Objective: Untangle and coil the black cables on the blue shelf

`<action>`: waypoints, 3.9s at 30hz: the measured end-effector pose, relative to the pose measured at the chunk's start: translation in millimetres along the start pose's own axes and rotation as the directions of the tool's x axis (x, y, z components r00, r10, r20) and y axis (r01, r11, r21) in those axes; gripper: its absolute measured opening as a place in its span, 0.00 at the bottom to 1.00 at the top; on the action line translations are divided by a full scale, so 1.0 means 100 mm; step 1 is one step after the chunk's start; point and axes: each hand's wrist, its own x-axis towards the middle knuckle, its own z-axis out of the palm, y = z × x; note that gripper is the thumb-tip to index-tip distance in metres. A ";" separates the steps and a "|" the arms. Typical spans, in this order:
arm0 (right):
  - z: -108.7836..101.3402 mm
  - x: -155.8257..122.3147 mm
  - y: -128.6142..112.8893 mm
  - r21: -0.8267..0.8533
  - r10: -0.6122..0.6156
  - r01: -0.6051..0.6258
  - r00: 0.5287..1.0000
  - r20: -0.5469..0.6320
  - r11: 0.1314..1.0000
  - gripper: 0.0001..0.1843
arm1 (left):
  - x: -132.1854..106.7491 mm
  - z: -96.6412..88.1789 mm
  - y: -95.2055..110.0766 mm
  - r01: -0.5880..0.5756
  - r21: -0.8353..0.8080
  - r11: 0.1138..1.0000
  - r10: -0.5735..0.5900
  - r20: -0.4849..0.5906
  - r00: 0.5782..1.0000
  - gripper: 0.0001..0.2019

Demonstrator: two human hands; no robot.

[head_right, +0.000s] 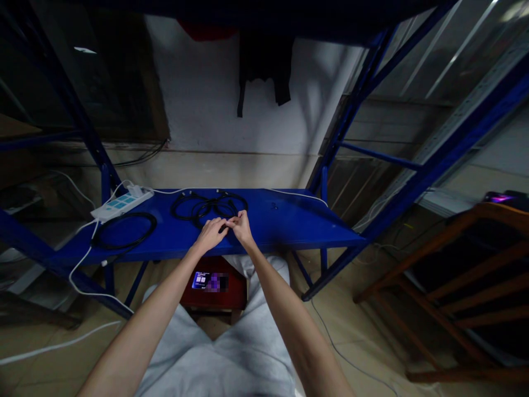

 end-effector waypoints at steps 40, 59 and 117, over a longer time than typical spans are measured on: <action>-0.01 -0.04 -0.11 -0.548 -0.135 0.230 0.969 0.208 0.804 0.05 | -0.06 -0.02 0.10 0.015 0.181 0.983 0.003 -0.099 0.995 0.16; -0.02 -0.06 -0.05 -0.582 -0.186 0.330 0.937 0.295 0.743 0.02 | 0.03 0.02 -0.15 0.058 -0.295 0.954 -0.090 -0.096 0.991 0.07; 0.04 -0.10 -0.14 -0.766 -0.042 0.314 0.935 0.353 0.560 0.06 | 0.02 -0.07 0.09 0.488 0.111 0.866 -0.478 -0.107 0.872 0.16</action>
